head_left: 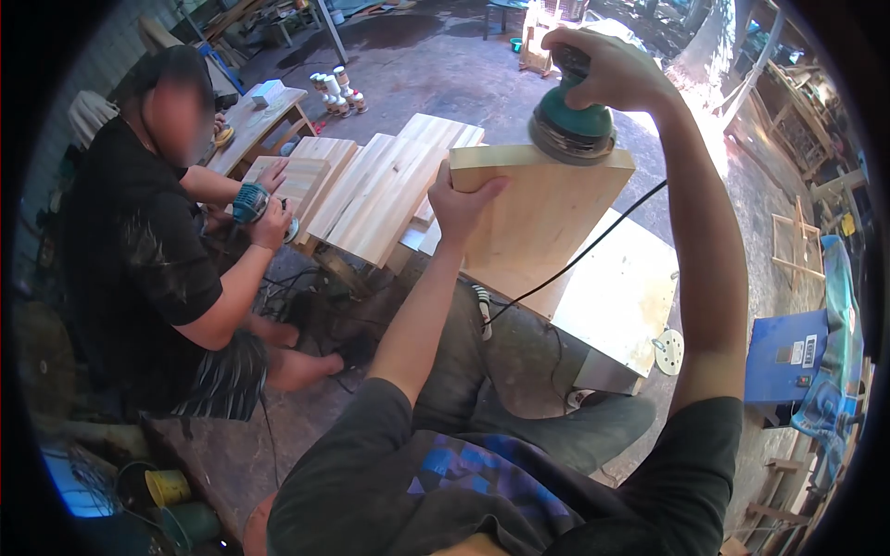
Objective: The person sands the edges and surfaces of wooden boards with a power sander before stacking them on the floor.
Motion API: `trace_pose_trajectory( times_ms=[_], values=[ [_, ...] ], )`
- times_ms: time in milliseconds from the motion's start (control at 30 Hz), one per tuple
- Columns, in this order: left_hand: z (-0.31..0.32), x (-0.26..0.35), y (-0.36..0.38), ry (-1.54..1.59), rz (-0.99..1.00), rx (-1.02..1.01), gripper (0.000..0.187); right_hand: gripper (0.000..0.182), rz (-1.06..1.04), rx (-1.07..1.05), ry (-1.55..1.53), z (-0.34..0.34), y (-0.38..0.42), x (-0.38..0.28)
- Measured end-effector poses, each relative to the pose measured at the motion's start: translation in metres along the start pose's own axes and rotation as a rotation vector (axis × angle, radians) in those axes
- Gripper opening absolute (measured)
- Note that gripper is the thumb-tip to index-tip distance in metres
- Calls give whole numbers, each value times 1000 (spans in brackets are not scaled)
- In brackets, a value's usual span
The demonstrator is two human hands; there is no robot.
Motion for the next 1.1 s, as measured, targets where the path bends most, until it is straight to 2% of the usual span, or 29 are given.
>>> trace_pose_trajectory(
  times_ms=[33, 167, 333, 467, 500, 600, 733, 833, 1100],
  values=[
    [0, 1, 1, 0, -1, -3, 52, 83, -32, 41, -10, -4, 3, 8],
    [0, -2, 2, 20, -5, -11, 52, 80, 92, 27, 58, -19, 19, 33],
    [1, -4, 1, 32, -4, -22, 53, 79, 47, 67, 36, -20, 23, 36],
    [0, -8, 2, 58, -24, -18, 52, 78, 57, 22, -13, -13, 13, 8],
    [0, -7, 2, 51, -28, -12, 52, 77, 3, 34, -72, -10, 9, 1],
    [0, -4, 2, 38, -18, -5, 50, 80, -63, 72, -23, 8, -5, -16],
    [-1, -3, 3, 32, -38, -11, 50, 81, -26, -8, 3, 12, -13, -53],
    [-1, -7, 1, 11, -23, -17, 52, 81, -107, 31, -22, 24, -20, -69],
    [1, 2, 1, 87, 8, 1, 55, 78, -194, 17, -40, 19, -10, -119]
  ],
)
Point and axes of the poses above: each hand's wrist, its own y-axis away from the middle knuckle, its own z-axis out of the palm, x = y × z, the point moved 5 cm from there along -y, towards the middle knuckle, and after that the axes turned 13 degrees about x, right-handed, at the moved point
